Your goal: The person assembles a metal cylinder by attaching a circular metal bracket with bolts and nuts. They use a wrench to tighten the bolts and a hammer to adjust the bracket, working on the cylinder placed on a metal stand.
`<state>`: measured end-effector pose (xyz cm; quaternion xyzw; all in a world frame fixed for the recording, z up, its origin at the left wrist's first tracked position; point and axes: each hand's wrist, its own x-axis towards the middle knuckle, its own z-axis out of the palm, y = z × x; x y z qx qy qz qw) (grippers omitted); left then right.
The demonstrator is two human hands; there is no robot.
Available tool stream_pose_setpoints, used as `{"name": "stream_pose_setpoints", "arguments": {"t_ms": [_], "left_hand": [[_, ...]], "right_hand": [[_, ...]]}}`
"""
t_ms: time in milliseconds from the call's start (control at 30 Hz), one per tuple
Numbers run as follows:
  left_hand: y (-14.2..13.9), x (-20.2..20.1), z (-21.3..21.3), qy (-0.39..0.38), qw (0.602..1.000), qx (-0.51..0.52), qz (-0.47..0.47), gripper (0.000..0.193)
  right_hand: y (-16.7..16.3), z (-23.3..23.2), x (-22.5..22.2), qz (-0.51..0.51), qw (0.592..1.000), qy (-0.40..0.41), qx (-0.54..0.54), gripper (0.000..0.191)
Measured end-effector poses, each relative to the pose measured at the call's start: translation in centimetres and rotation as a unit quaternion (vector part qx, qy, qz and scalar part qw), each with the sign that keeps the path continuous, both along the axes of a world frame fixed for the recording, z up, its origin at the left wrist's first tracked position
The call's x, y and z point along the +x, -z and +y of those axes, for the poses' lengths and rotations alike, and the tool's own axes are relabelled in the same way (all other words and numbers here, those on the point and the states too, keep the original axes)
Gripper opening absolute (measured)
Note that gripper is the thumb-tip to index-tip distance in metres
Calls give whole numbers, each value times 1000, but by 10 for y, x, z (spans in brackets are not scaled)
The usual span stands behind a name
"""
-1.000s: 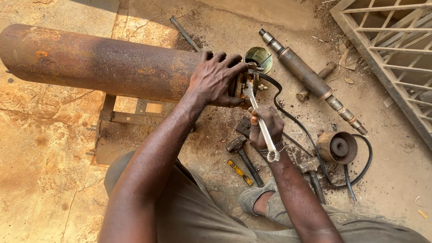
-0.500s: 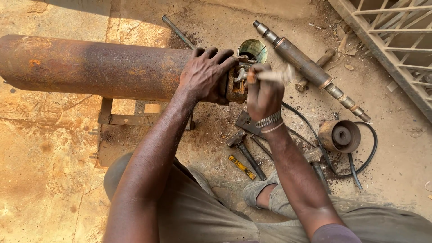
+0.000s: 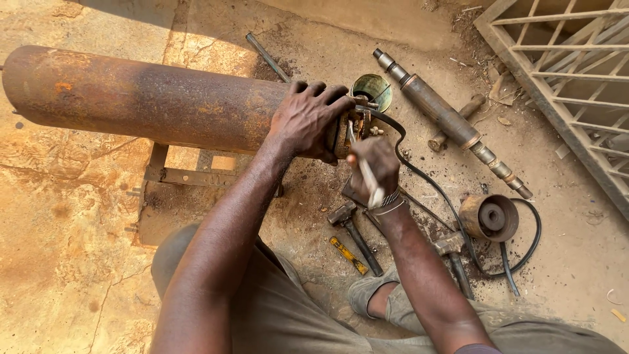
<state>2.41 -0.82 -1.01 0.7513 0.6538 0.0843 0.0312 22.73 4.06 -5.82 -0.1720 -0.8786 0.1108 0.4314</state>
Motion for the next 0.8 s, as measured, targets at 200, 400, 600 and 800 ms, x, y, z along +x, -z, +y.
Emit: {"name": "stream_pose_setpoints", "arguments": {"t_ms": [200,400,600,800], "left_hand": [[13,-4,3,4,999,27,39,148],[17,-4,5,-3,1000,-8,19,148],[15,-5,4,-1,999,7,46,149],[11,-3,5,2,998,1,59,147]], "right_hand": [[-28,37,-7,-15,992,76,-96,34],[7,-13,27,94,995,32,27,29],[36,-14,16,10,995,27,95,23],[31,-12,22,6,994,-2,109,28]]}}
